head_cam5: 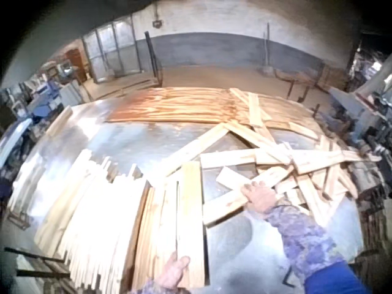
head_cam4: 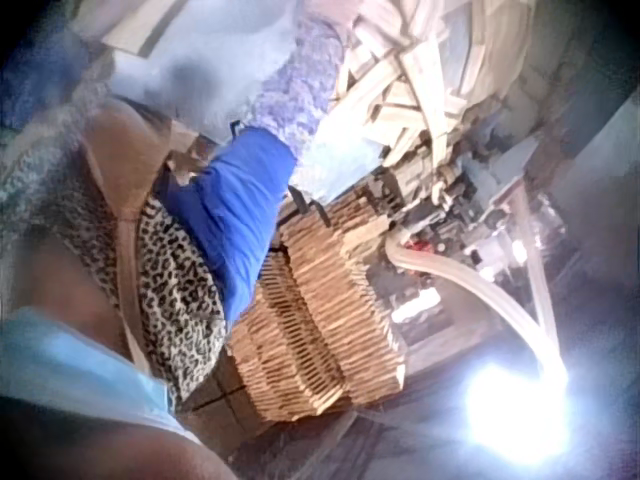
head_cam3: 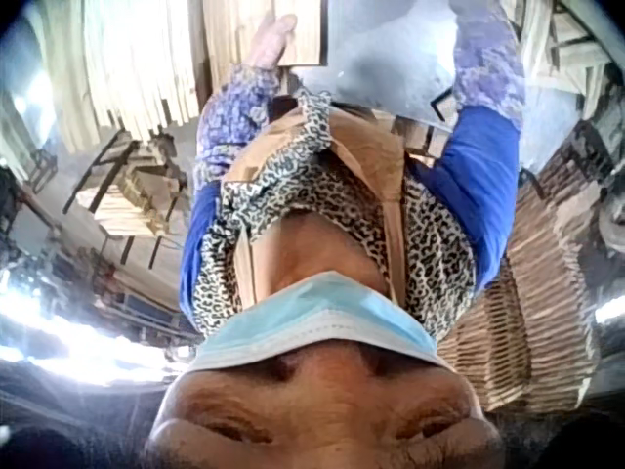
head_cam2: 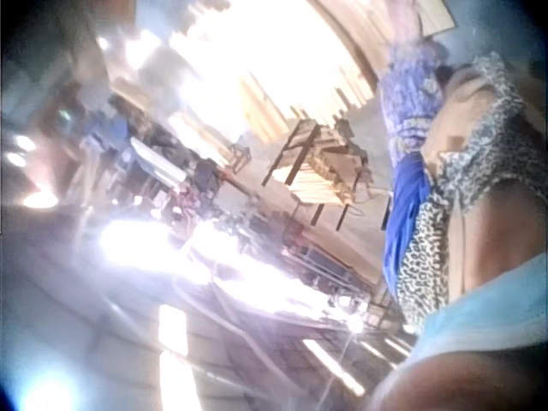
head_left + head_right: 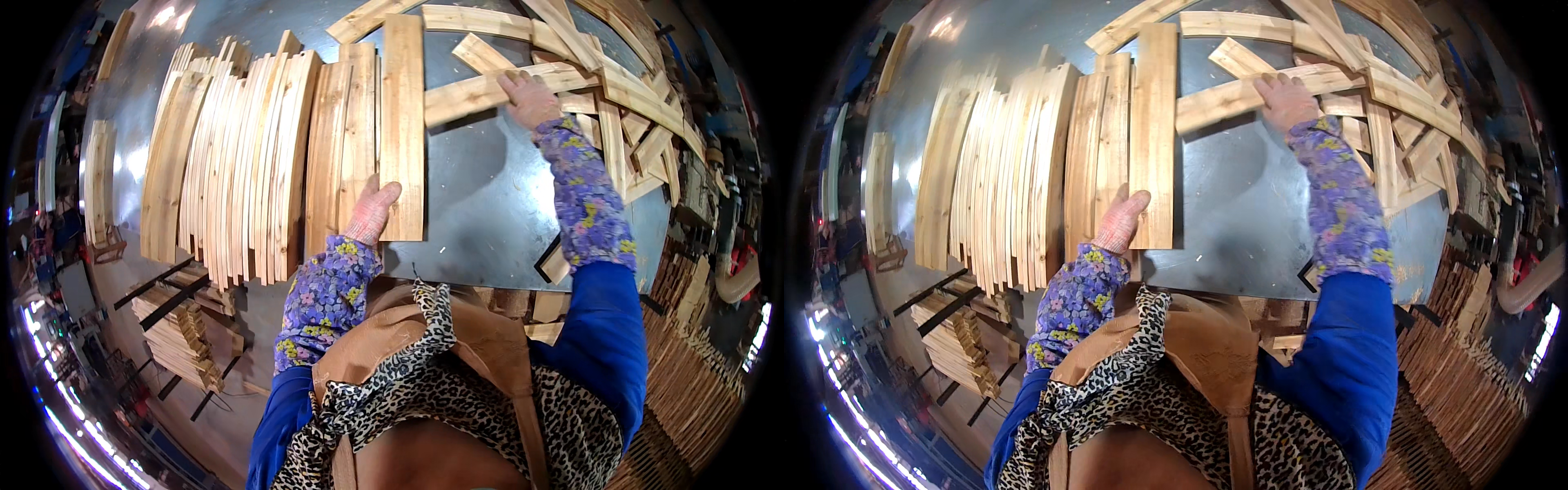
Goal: The person walks to a metal workbench in a workshop and begins stacking thin wooden planks. They pick up planks from a pile on the table, align them, and place them into a neat stack. The person continues this repetitive stacking process throughout the clip.
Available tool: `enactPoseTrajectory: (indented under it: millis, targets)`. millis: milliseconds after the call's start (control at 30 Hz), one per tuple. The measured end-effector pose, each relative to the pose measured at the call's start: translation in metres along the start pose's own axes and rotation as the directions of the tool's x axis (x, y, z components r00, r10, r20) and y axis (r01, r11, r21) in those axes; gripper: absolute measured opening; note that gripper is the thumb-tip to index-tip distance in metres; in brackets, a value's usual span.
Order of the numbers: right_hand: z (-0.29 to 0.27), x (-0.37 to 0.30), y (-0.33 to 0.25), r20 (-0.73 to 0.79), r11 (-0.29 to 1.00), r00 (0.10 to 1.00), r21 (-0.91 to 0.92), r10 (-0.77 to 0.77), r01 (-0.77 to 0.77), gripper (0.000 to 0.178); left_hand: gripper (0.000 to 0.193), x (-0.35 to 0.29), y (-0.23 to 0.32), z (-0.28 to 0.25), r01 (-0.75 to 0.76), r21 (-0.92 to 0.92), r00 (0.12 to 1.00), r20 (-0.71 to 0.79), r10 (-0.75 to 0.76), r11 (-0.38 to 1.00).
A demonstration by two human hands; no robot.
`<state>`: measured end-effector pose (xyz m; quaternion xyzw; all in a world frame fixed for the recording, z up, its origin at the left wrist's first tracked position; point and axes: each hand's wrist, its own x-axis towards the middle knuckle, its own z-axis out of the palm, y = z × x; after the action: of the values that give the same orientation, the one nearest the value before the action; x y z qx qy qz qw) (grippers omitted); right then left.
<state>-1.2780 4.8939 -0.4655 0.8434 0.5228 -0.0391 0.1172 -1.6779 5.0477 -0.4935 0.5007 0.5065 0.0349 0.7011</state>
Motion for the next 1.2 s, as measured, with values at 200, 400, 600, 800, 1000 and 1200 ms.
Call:
enactPoseTrajectory:
  millis: [200, 400, 600, 800, 1000, 1200]
  targets:
    - [-0.097, 0.020, -0.029, 0.056, 0.953, 0.991, 0.275, 0.120, -0.130, 0.033, 0.059, -0.025, 0.001, -0.055, -0.146, -0.088, 0.987, 0.058, 0.152, 0.985]
    - [-0.013, 0.016, -0.163, 0.417, 0.453, 0.885, 0.761, 0.206, -0.464, 0.074, 0.067, -0.029, -0.031, -0.078, -0.184, -0.060, 0.983, -0.004, 0.184, 0.981]
    - [0.022, 0.025, -0.339, 0.474, -0.176, 0.832, 0.880, 0.288, -0.441, 0.074, 0.056, -0.095, 0.024, -0.156, -0.241, -0.104, 0.970, -0.002, 0.242, 0.965]
    - [-0.007, 0.014, -0.364, 0.517, -0.956, 0.854, 0.219, -0.056, -0.195, 0.070, 0.055, -0.143, 0.014, -0.242, -0.304, -0.282, 0.940, -0.243, 0.239, 0.910]
    - [-0.019, 0.070, -0.405, 0.408, -0.900, 0.890, 0.280, -0.204, -0.334, 0.096, 0.046, -0.152, 0.040, -0.271, -0.368, -0.172, 0.867, -0.420, 0.270, 0.914]
    - [-0.011, 0.099, -0.322, 0.491, 0.096, 0.868, 0.863, 0.068, -0.496, 0.069, 0.044, -0.156, 0.053, -0.288, -0.447, -0.102, 0.792, -0.507, 0.340, 0.888]
